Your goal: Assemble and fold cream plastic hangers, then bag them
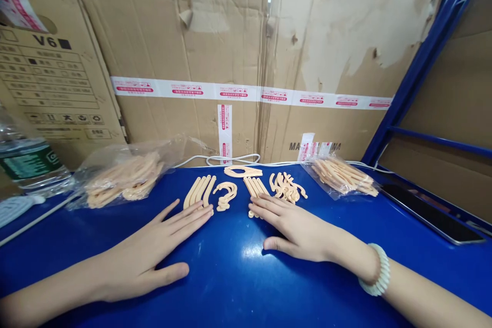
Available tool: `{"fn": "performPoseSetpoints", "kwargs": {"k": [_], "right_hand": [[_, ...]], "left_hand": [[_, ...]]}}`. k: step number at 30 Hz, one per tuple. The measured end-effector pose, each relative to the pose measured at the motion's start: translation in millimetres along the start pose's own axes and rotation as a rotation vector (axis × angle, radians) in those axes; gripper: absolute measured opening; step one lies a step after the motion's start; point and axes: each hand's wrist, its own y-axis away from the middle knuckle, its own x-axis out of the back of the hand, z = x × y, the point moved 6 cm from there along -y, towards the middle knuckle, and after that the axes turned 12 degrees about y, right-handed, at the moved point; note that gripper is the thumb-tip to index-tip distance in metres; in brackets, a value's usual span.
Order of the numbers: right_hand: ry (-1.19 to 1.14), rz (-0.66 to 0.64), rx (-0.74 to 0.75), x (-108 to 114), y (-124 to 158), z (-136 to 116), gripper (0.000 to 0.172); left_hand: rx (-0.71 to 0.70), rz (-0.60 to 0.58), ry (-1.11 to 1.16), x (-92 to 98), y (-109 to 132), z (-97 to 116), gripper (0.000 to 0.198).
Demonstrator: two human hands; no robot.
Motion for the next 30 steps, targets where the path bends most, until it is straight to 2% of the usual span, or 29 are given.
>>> {"fn": "performPoseSetpoints", "kwargs": {"k": [6,9,11,13,14,17,21,26,30], "right_hand": [[-0.001,0.037,0.015,-0.3,-3.0,5.1,0.062],[0.010,0.184,-0.017,14.1,-11.3,18.4,0.056],[0.023,0.319,-0.095,31.3,-20.0,38.1,0.050],[0.033,0.399,-0.197,48.5,-32.6,63.1,0.042],[0.031,0.406,-0.237,55.3,-40.8,75.4,0.038],[-0.024,0.202,-0.311,56.4,-72.4,105.2,0.030],[-0.036,0.096,-0.283,44.9,-105.6,115.9,0.027],[-0.117,0.101,-0.278,25.9,-118.3,115.7,0.037],[-0.272,0.204,-0.320,24.0,-115.3,121.2,0.030]], "left_hand": [[0.012,0.067,-0.015,0.5,1.8,-3.4,0.069],[-0.013,0.109,-0.004,2.7,2.9,-3.4,0.068],[-0.069,0.141,0.005,5.6,3.7,-0.1,0.067],[-0.162,0.161,0.003,8.6,4.9,6.3,0.061],[-0.216,0.163,-0.006,9.7,5.7,10.3,0.056],[-0.370,0.149,-0.059,11.1,7.9,22.0,0.039],[-0.486,0.165,-0.114,13.0,9.6,31.2,0.030],[-0.512,0.201,-0.107,14.5,10.7,33.2,0.026],[-0.512,0.200,-0.105,13.9,10.3,32.2,0.026]]}}
